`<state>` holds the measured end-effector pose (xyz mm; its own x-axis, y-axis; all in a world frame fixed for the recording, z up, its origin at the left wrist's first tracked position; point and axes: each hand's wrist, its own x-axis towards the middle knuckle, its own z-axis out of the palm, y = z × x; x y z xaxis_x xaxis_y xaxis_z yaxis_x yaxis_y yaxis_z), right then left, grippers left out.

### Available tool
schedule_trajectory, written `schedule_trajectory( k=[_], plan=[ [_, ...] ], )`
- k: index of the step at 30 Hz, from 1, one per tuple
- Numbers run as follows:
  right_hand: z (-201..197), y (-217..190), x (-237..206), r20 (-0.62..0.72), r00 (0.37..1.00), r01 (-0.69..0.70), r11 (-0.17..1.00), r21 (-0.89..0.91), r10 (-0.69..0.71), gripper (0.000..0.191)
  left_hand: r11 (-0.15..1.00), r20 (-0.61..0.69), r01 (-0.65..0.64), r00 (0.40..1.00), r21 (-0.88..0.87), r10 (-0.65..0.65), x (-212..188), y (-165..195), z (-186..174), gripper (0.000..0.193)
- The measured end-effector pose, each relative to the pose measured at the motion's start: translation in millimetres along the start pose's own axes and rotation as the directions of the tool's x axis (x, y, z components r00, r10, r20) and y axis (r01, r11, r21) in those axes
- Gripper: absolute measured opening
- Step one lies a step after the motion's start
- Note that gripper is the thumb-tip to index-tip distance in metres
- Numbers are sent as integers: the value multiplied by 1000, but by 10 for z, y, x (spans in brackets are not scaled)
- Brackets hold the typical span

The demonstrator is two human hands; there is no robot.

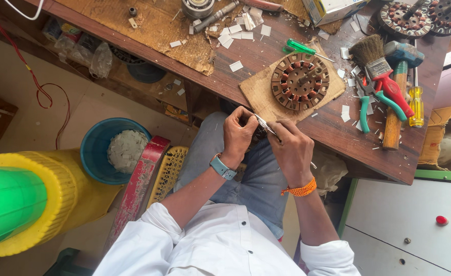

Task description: The person inserts small white insulating pieces into the slots of a motor stator, then uses scissors to trim a red wire and places it on the workbench. The person continues inserting insulating pieces into the stator slots.

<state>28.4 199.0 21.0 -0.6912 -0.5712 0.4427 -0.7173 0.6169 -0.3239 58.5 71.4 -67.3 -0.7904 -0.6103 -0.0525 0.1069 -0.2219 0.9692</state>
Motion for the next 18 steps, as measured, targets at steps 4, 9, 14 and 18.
schedule_trajectory(
  k=[4,9,14,18],
  plan=[
    [-62,2,17,-6,999,-49,999,-23,49,15,998,-28,-59,998,15,60,-34,11,34,13],
    [-93,39,41,4,1000,-13,994,106,12,15,992,11,6,1000,-128,-5,-62,-8,75,11],
    [-68,92,49,60,995,-91,983,158,82,10,972,38,35,999,-230,-26,-72,-49,53,11],
    [-75,81,44,24,995,-100,984,147,97,12,970,37,72,997,-234,-65,-76,-86,17,9]
  ],
)
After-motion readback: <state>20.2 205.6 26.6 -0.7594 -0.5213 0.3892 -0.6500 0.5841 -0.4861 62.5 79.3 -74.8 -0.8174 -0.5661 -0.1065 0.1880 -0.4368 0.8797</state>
